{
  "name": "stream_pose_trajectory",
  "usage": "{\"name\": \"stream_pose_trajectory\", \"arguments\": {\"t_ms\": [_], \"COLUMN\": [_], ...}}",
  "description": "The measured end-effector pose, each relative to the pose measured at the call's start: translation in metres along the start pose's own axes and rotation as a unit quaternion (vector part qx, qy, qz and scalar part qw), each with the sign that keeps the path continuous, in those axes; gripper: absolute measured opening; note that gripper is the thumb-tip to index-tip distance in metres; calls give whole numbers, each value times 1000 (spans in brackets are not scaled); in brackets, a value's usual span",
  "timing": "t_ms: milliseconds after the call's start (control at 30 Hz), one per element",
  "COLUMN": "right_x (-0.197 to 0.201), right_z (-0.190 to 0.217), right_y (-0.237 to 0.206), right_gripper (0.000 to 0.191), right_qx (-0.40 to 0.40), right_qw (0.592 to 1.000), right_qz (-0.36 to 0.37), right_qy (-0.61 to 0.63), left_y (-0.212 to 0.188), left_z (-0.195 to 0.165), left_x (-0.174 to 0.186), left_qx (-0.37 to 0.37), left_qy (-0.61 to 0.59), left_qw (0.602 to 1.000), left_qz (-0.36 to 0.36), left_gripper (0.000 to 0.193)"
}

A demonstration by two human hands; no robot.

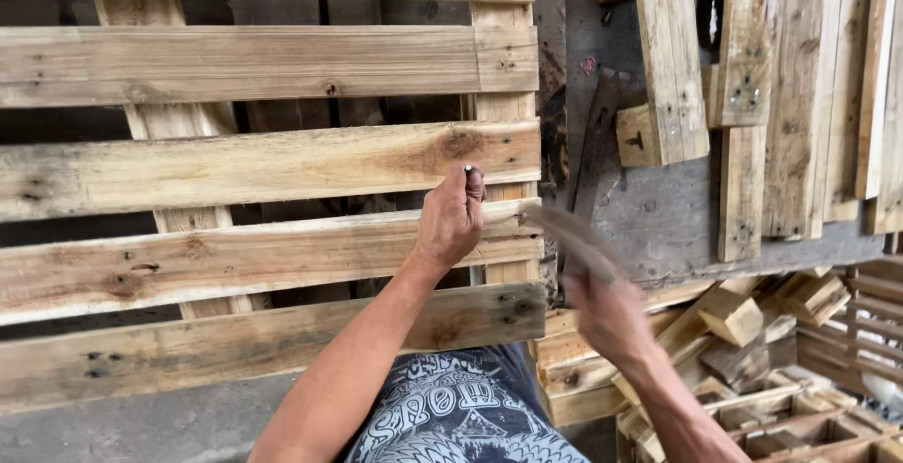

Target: The person assembles a wooden pallet by placing nails and hammering them into wooden slats. They repeatedly pick nails from a container, position them on the slats, and strike them with a hammer to secure the pieces together.

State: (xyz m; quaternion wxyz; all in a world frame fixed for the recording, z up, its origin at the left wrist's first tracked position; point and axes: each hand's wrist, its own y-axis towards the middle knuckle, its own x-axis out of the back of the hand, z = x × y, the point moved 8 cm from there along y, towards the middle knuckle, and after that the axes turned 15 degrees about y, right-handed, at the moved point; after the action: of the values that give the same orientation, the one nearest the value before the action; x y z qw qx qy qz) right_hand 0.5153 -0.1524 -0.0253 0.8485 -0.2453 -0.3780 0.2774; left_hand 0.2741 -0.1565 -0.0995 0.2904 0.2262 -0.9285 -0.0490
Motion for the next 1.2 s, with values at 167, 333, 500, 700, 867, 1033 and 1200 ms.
{"name": "stream_pose_trajectory", "arguments": {"t_ms": [167, 333, 500, 700, 867, 1033, 1200], "right_x": [37, 21, -13, 80, 6, 11, -5], "right_z": [-39, -69, -33, 67, 5, -37, -19], "right_y": [-2, -3, 19, -81, 9, 14, 29], "right_gripper": [31, 26, 21, 21, 23, 27, 18], "right_qx": [271, 202, 190, 506, 92, 251, 138], "right_qw": [941, 964, 978, 783, 992, 945, 986], "right_qz": [-149, -99, -65, -161, -87, -208, -89], "right_qy": [139, 143, 59, 324, -9, -10, 0], "left_y": [2, -3, -7, -1, -2, 2, 7], "left_z": [-4, 9, -1, 6, 0, 0, -3], "left_x": [4, -8, 8, -7, 6, 0, 3], "left_qx": [-15, 43, -5, 43, -2, 20, 7], "left_qy": [22, -28, -9, -33, -22, -36, -30], "left_qw": [999, 998, 999, 998, 1000, 999, 999], "left_qz": [-31, 34, -31, 42, -2, 34, 11], "left_gripper": [9, 10, 7, 9, 6, 11, 7]}}
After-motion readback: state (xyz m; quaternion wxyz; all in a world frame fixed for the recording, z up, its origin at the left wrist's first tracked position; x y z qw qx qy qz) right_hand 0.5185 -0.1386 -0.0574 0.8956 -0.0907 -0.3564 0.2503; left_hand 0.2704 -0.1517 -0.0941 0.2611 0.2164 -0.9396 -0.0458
